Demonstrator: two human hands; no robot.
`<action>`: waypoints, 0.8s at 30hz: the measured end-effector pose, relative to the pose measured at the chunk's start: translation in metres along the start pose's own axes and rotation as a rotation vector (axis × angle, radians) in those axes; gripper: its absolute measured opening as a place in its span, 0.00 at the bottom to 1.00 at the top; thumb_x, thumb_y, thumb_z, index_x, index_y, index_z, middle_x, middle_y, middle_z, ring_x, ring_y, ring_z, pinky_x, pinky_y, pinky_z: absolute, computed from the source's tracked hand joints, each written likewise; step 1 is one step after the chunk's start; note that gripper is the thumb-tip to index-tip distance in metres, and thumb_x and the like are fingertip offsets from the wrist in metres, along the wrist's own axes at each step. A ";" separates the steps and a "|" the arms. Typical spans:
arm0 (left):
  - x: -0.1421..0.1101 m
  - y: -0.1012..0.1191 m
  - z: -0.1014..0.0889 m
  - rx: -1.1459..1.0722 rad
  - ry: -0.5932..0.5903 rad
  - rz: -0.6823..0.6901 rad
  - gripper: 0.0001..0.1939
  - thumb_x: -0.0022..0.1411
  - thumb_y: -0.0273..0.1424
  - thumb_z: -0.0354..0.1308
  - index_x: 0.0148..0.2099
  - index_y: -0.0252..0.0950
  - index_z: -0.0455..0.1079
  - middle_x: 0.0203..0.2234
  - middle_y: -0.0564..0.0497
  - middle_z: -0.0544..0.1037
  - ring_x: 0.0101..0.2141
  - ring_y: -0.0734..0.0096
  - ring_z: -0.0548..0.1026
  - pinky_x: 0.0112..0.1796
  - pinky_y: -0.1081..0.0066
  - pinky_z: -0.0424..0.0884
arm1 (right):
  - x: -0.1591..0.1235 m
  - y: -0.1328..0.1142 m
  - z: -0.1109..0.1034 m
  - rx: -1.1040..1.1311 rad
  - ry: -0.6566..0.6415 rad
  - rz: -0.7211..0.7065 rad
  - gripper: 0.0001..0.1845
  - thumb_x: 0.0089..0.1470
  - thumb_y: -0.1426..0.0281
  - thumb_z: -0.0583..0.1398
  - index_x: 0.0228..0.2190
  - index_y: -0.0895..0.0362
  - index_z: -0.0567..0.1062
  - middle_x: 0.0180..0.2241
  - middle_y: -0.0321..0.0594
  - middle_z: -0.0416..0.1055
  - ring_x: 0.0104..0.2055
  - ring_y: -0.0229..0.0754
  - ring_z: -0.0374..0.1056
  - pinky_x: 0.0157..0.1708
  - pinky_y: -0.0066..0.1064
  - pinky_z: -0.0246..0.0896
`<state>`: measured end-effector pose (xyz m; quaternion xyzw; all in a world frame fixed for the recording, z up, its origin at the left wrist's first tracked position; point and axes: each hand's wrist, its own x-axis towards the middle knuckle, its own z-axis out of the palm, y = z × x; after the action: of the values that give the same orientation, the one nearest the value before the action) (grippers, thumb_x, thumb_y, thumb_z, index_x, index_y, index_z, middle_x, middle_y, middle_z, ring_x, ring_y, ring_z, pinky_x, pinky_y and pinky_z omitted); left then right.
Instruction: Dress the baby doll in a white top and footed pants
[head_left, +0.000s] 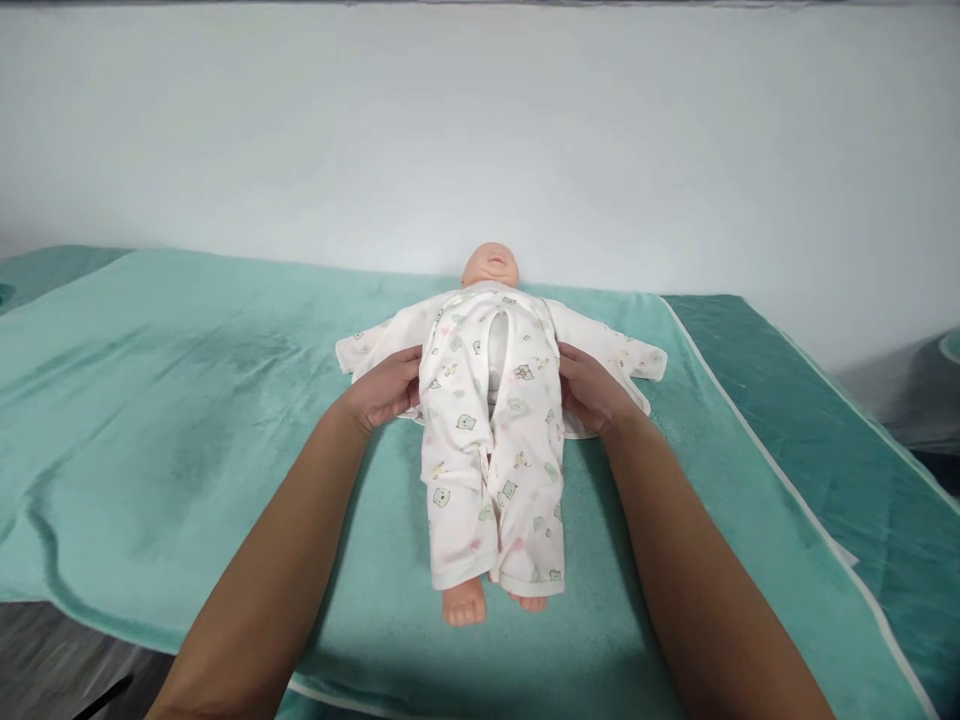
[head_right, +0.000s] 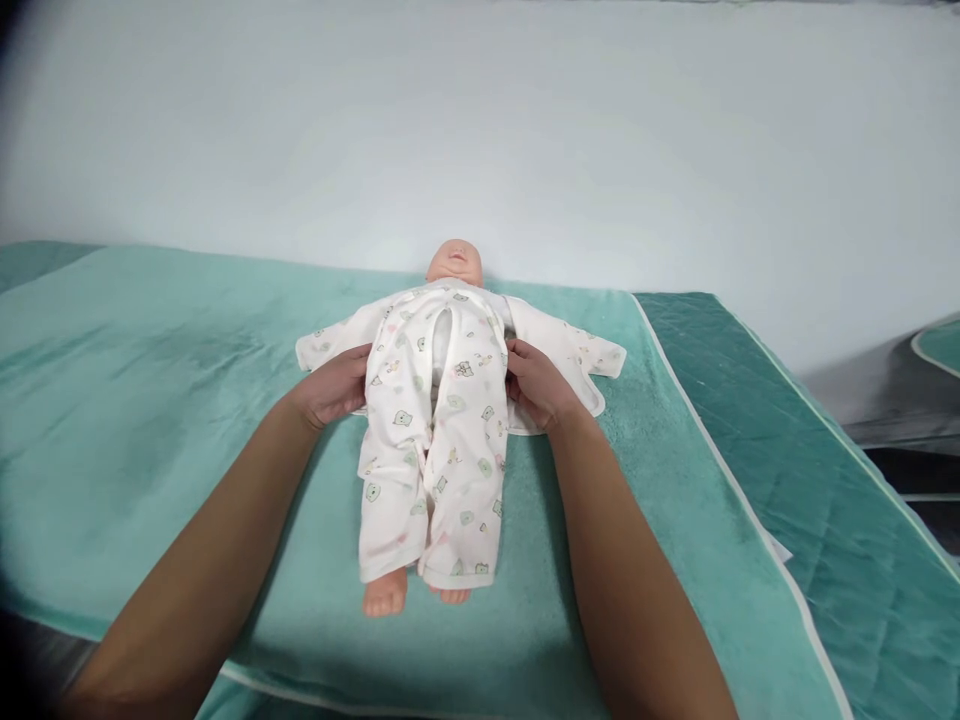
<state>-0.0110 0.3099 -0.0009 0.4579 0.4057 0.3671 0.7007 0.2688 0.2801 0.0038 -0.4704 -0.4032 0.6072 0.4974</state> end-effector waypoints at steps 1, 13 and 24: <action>0.000 0.000 0.000 0.003 0.001 0.000 0.19 0.55 0.28 0.68 0.50 0.36 0.77 0.43 0.43 0.83 0.43 0.59 0.81 0.40 0.67 0.81 | 0.000 0.000 0.000 0.014 0.015 -0.005 0.14 0.44 0.66 0.72 0.33 0.53 0.75 0.31 0.34 0.76 0.33 0.39 0.71 0.34 0.32 0.70; 0.003 -0.001 0.001 -0.078 0.052 0.011 0.25 0.51 0.25 0.68 0.53 0.37 0.75 0.41 0.45 0.83 0.38 0.64 0.82 0.34 0.73 0.81 | 0.003 0.001 -0.002 0.082 -0.099 -0.014 0.12 0.46 0.61 0.70 0.31 0.53 0.78 0.32 0.38 0.79 0.43 0.50 0.74 0.44 0.41 0.71; 0.010 -0.006 0.010 -0.142 0.121 0.041 0.11 0.54 0.31 0.64 0.41 0.33 0.78 0.33 0.46 0.82 0.33 0.66 0.78 0.30 0.73 0.76 | 0.002 -0.006 0.005 0.197 -0.039 0.059 0.10 0.48 0.62 0.68 0.33 0.52 0.77 0.32 0.37 0.79 0.44 0.49 0.73 0.46 0.40 0.70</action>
<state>0.0029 0.3130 -0.0064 0.3923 0.4107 0.4361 0.6980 0.2652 0.2833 0.0098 -0.4188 -0.3372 0.6673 0.5153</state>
